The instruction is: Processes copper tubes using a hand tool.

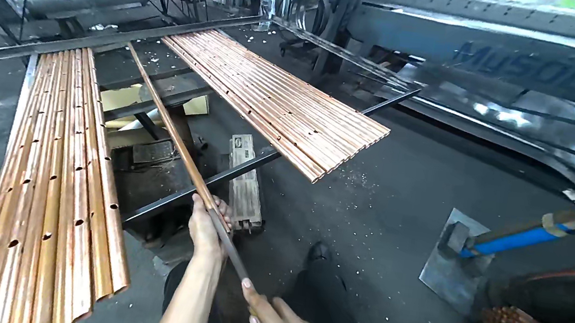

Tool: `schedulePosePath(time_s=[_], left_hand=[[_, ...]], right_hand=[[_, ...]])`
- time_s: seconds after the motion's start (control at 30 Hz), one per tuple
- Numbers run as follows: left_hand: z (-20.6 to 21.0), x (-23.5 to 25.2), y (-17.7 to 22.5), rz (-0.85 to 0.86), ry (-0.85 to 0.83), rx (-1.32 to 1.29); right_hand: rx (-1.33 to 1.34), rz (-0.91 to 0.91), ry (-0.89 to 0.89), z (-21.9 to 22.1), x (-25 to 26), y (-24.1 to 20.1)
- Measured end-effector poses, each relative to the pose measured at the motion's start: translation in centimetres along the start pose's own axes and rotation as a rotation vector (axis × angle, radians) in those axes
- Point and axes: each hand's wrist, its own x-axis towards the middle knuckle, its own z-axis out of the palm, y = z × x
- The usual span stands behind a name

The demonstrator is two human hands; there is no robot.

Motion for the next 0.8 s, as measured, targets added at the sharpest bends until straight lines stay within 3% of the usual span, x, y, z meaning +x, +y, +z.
schedulePosePath(time_s=[0.1, 0.27, 0.43, 0.6, 0.8], left_hand=[[0.1, -0.5, -0.7, -0.011, -0.005, -0.036], [0.9, -1.5, -1.0, -0.015, 0.067, -0.005], [0.4, -1.4, -1.3, -0.014, 0.017, -0.032], [1.0, -1.8, -1.4, 0.003, 0.021, 0.018], [0.5, -1.7, -1.4, 0.017, 0.015, 0.063]], right_hand=[[-0.045, 0.021, -0.051, -1.0, -0.9, 0.2], [-0.062, -0.036, 0.018, 0.5, 4.9, 0.9], [-0.021, 0.03, -0.038, -1.2, -0.7, 0.1], [0.009, -0.025, -0.014, 0.2, 5.0, 1.3], [0.03, 0.033, -0.04, -1.4, -0.5, 0.7]])
